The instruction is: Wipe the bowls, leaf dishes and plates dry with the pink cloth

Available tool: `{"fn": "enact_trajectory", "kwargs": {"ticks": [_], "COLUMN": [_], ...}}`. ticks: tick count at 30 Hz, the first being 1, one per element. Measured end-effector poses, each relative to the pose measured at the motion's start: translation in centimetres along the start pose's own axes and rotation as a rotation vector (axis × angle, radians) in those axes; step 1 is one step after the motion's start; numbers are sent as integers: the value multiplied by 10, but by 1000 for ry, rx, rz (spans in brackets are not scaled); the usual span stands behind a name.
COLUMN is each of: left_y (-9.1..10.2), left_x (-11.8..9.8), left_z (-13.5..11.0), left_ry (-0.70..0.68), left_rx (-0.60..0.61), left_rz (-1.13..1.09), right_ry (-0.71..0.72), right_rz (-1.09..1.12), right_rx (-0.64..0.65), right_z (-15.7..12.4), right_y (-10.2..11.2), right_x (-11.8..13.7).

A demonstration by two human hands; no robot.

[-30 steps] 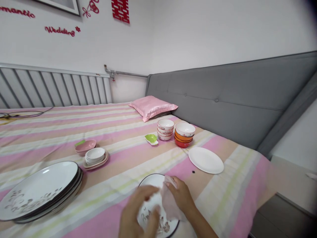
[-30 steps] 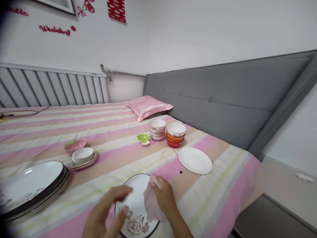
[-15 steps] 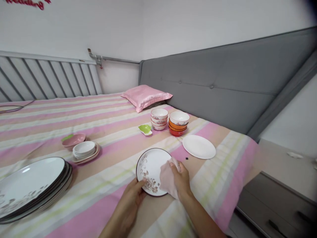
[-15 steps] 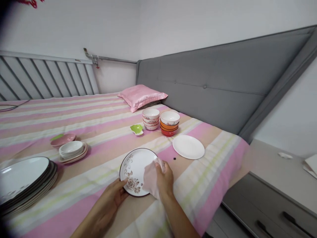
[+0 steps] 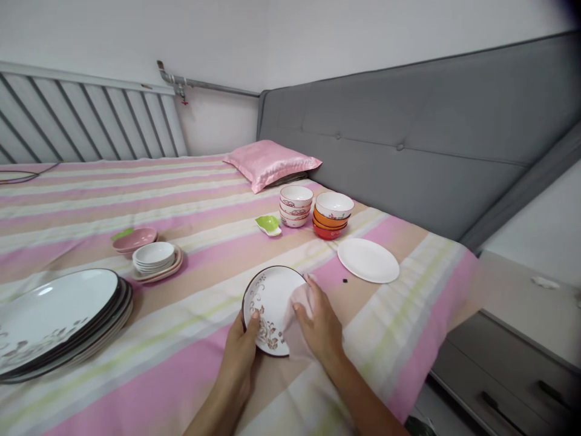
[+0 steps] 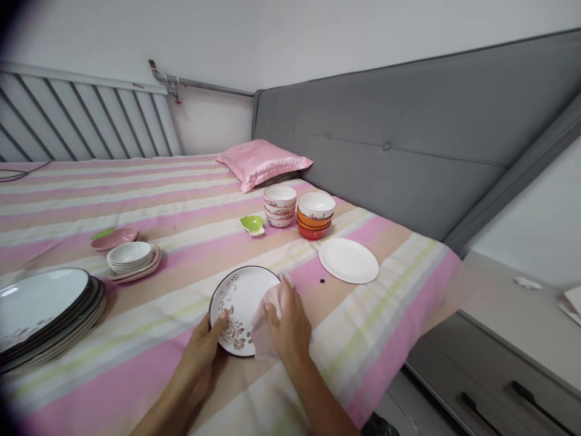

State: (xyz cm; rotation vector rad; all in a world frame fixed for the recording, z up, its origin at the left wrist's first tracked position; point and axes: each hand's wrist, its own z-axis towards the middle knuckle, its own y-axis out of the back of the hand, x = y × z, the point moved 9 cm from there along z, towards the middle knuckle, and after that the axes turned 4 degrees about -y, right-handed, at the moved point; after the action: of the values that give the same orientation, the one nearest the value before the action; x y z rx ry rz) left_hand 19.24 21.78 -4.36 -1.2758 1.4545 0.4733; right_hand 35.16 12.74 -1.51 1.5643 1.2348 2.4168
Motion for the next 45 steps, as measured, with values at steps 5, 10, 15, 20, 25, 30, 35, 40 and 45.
{"fn": "enact_trajectory", "kwargs": {"ticks": [5,10,15,20,25,30,35,40,45], "left_y": [-1,-4,-9,-21,-28,-29,-35,-43,-49], "left_x": [-2,-9,-23,-32,-35,-35,-37,-36,-34], "left_z": [2,2,-7,-22,-29,-28,-31,-36,-40], "left_ry": [-93,-216,-355,-366,-392,-378,-415,-463,-488], "left_rx": [55,74,55,94,140,179,224,266,311], "left_rz": [84,213,476,695,797,793,857,928,1000], "right_ry": [220,284,393,519,668,840,823,767,693], "right_rz": [-258,-313,-286,-180,-120,-54,-11,-2,1], "right_rx": [18,110,157,170,167,182,106,-44,-156], "right_z": [-15,-18,-19,-22,-33,-51,-48,-27,-4], "right_y": [-17,-29,-33,-27,-21,-16,-11,6,35], "right_x": [17,22,32,49,64,80,81,85,84]}}
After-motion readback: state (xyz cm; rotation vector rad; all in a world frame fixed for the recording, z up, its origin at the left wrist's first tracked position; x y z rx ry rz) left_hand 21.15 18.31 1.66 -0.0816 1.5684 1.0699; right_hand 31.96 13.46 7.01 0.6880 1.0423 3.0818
